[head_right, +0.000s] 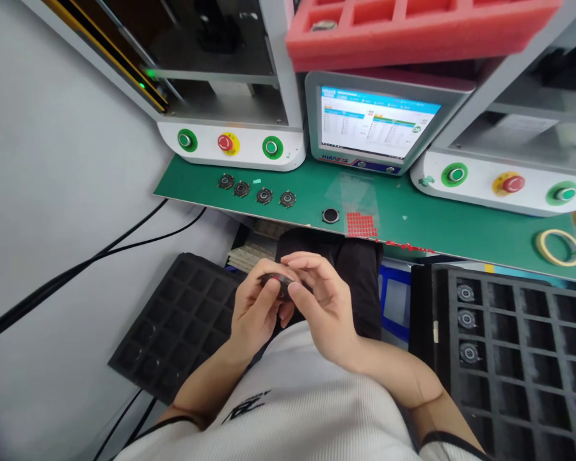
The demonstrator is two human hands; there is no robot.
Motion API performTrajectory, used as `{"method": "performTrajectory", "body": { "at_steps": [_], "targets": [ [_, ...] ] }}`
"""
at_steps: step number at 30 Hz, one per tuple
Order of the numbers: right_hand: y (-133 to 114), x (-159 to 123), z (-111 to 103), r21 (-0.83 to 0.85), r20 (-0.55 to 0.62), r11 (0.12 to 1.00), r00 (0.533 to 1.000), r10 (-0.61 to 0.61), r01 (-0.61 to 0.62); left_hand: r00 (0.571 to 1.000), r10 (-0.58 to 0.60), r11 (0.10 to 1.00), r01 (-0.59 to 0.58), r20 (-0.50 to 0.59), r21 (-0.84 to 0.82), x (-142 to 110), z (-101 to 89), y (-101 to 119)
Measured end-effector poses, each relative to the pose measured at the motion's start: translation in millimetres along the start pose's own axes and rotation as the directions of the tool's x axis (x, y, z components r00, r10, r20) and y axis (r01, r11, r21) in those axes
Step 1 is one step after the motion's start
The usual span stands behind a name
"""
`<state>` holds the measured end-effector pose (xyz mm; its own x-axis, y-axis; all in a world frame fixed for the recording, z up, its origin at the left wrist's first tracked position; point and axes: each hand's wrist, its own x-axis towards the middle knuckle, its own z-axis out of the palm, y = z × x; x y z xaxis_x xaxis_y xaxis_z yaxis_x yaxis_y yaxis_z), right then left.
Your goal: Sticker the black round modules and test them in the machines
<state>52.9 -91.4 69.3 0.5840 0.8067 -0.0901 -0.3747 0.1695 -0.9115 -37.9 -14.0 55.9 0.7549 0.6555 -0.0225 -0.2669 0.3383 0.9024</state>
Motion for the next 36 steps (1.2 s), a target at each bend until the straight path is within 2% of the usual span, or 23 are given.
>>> {"method": "performTrajectory", "body": {
  "at_steps": [5,11,19,24,31,36],
  "targets": [
    [-4.7,-2.5,6.5,0.028,0.052,0.993,0.992,0.114,-0.115,0.996,0.083,0.975,-0.089,0.039,0.202,-4.7,2.3,2.5],
    [-8.1,-6.3,5.2,0.008,0.085,0.999,0.995,0.046,-0.047,0.969,0.2,0.913,-0.238,0.147,0.33,-6.6,2.5,6.8],
    [-10.4,-9.3,10.3,0.055,0.139,0.998,0.99,0.011,-0.019,0.903,0.367,0.757,-0.43,0.224,0.492,-7.6,0.3,7.7],
    [-5.0,-10.7,18.7,0.138,0.065,0.989,0.995,-0.069,0.059,0.847,0.463,0.621,-0.521,0.263,0.586,-8.5,1.7,6.8],
    [2.6,-10.3,26.7,0.17,-0.076,0.976,0.989,-0.125,0.136,0.812,0.5,0.463,-0.545,0.302,0.699,-11.4,2.6,2.1],
    [5.1,-12.2,28.3,0.191,-0.079,0.964,0.982,-0.174,0.187,0.778,0.528,0.334,-0.558,0.34,0.76,-13.0,3.8,2.2]
  ]
}}
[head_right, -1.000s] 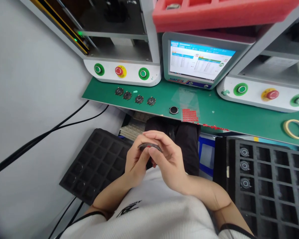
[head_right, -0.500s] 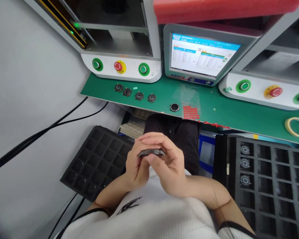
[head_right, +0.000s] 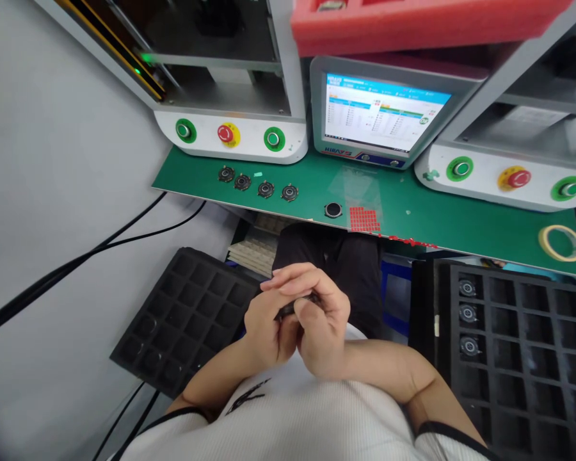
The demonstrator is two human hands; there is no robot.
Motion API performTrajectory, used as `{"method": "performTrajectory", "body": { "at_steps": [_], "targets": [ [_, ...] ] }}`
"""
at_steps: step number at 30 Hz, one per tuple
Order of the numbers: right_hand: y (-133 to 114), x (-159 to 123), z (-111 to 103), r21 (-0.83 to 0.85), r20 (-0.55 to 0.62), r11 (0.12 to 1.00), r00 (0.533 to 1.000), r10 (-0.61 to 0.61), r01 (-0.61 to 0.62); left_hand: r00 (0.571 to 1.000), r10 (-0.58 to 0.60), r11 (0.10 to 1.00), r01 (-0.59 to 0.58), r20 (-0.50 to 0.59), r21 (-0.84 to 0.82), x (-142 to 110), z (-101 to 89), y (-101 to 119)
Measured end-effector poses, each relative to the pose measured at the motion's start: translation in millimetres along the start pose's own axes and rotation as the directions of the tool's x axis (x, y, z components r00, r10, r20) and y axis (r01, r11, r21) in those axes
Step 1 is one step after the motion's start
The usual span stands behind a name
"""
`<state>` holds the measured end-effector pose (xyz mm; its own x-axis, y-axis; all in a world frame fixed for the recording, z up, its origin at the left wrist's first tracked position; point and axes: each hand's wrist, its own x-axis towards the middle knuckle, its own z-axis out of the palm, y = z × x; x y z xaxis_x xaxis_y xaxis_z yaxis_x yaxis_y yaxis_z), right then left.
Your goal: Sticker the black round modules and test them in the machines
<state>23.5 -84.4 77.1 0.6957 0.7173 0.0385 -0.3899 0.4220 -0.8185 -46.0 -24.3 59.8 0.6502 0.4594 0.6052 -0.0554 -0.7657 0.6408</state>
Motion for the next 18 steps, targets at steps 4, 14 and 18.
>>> {"method": "performTrajectory", "body": {
  "at_steps": [4,14,18],
  "targets": [
    [0.5,0.8,-0.4,-0.019,0.024,1.0,1.0,-0.018,0.018,0.999,-0.016,1.0,0.016,0.042,0.01,5.1,-4.3,1.7],
    [0.2,8.2,-6.0,-0.028,0.087,1.0,0.996,0.007,-0.004,0.993,-0.087,0.981,0.099,0.077,-0.166,10.5,-6.8,-0.6],
    [4.8,4.4,-0.3,0.058,0.033,0.998,0.999,0.004,-0.005,0.998,-0.031,1.0,0.031,0.047,0.002,8.7,-6.0,0.3]
  ]
}}
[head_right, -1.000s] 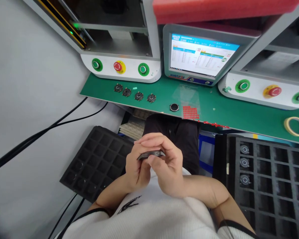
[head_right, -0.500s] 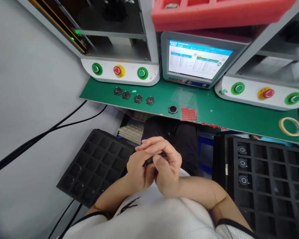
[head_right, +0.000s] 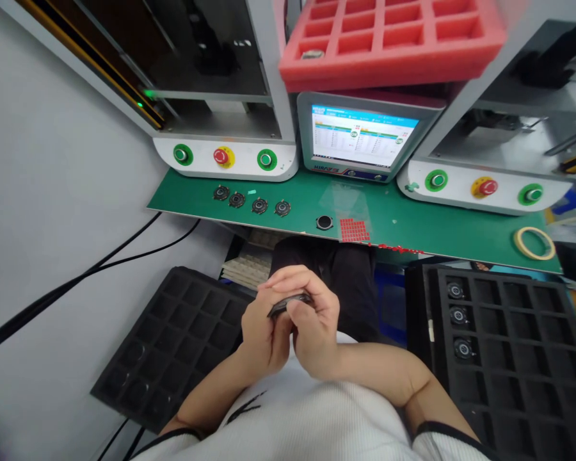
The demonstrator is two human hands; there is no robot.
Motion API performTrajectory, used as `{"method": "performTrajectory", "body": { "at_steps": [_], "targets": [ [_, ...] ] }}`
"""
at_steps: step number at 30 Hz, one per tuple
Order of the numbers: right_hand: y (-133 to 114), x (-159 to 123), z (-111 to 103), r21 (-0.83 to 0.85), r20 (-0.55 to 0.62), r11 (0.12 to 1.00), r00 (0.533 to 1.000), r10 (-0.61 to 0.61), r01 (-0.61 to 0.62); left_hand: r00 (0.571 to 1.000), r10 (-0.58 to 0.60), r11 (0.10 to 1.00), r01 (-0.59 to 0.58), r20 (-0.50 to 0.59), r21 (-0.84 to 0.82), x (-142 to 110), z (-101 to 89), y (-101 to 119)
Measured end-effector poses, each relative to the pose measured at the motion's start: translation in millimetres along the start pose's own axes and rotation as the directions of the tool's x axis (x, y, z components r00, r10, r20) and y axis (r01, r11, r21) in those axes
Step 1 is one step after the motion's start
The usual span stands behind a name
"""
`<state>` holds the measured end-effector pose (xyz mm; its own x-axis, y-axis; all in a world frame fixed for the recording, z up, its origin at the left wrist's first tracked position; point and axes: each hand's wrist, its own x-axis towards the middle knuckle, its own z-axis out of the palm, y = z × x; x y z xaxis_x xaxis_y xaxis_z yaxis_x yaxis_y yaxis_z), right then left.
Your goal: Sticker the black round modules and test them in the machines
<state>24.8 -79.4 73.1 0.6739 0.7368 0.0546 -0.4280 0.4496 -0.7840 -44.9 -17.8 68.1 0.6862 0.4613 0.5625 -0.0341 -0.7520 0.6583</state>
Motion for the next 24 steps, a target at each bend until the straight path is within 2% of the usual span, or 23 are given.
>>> {"method": "performTrajectory", "body": {
  "at_steps": [5,10,13,15,16,17,19,21,22,24],
  "targets": [
    [3.0,-1.2,4.4,0.045,-0.034,0.999,0.999,0.027,-0.026,0.998,0.058,0.99,-0.053,-0.034,0.129,0.2,0.0,0.9],
    [0.9,0.1,2.6,0.063,-0.049,0.997,0.998,0.045,-0.042,0.997,0.063,0.99,-0.057,-0.04,0.13,-0.5,3.7,-0.4],
    [-1.4,-1.1,-0.1,0.012,-0.041,0.999,0.998,0.039,-0.038,1.0,-0.014,1.0,0.015,-0.024,0.006,-1.0,5.6,-1.4],
    [-5.2,-2.6,-3.7,-0.076,0.006,0.996,0.999,0.05,-0.05,0.99,-0.136,0.971,0.129,-0.024,-0.203,1.8,5.9,0.4],
    [-8.0,-3.3,-6.2,-0.139,0.046,0.99,0.998,0.037,-0.031,0.975,-0.222,0.913,0.205,-0.009,-0.352,4.5,5.6,2.4],
    [-11.3,-3.7,-9.3,-0.209,0.093,0.978,0.996,0.002,0.018,0.948,-0.315,0.807,0.294,0.047,-0.512,8.1,5.1,5.3],
    [-18.2,-3.4,-16.7,-0.332,0.195,0.922,0.97,-0.142,0.201,0.859,-0.434,0.459,0.469,0.271,-0.754,16.6,3.1,12.7],
    [-24.0,-1.2,-25.1,-0.386,0.292,0.839,0.914,-0.283,0.383,0.756,-0.417,0.101,0.591,0.505,-0.801,24.4,0.6,20.4],
    [-26.1,0.5,-29.3,-0.389,0.331,0.808,0.886,-0.325,0.442,0.716,-0.39,-0.017,0.624,0.58,-0.782,27.3,-0.5,23.8],
    [-28.7,4.3,-37.2,-0.38,0.389,0.776,0.848,-0.361,0.504,0.676,-0.365,-0.136,0.642,0.641,-0.755,30.7,-1.9,28.4]
  ]
}}
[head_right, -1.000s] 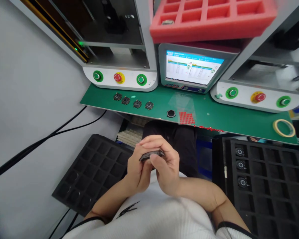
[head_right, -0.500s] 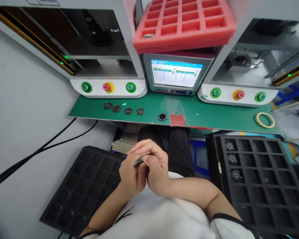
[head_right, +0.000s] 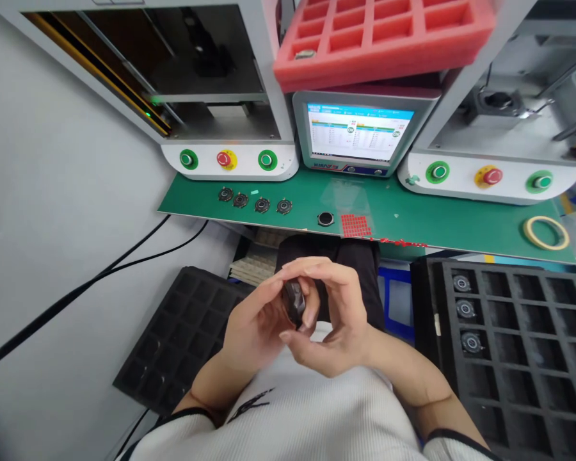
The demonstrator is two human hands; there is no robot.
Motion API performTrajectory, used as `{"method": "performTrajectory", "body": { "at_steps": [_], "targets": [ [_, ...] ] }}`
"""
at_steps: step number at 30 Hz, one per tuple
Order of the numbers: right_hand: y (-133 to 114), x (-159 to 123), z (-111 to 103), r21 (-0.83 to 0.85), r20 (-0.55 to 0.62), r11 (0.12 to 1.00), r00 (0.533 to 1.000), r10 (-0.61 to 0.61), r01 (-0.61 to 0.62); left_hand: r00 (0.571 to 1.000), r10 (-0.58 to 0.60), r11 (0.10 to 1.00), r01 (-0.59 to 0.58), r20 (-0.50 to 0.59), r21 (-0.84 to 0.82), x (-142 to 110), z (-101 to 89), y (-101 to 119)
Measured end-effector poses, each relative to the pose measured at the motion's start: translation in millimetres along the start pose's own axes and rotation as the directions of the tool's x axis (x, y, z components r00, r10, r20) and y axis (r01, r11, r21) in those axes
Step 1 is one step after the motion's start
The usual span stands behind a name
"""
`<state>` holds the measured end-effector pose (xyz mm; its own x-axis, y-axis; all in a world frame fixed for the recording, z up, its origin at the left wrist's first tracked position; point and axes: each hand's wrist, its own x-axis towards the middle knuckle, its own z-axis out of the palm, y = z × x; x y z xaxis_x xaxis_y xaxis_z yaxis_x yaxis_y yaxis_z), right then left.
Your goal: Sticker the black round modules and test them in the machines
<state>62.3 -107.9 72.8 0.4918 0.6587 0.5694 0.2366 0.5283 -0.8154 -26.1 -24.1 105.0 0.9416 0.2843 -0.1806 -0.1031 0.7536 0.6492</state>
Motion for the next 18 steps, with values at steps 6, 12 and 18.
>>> {"method": "performTrajectory", "body": {
  "at_steps": [6,12,18],
  "targets": [
    [4.9,-2.0,-16.1,-0.027,0.058,0.997,0.995,-0.076,0.077,0.999,-0.043,0.999,0.043,0.032,-0.012,-1.5,0.8,-6.4],
    [-2.1,-3.9,-19.4,-0.138,0.07,0.987,0.995,-0.071,0.08,0.999,0.013,1.0,-0.014,0.046,0.019,-1.5,1.4,-12.0],
    [7.8,-7.4,-22.0,-0.093,0.001,0.995,1.0,-0.028,0.028,0.999,-0.015,0.999,0.018,0.049,-0.047,-1.1,4.0,-9.7]
  ]
}}
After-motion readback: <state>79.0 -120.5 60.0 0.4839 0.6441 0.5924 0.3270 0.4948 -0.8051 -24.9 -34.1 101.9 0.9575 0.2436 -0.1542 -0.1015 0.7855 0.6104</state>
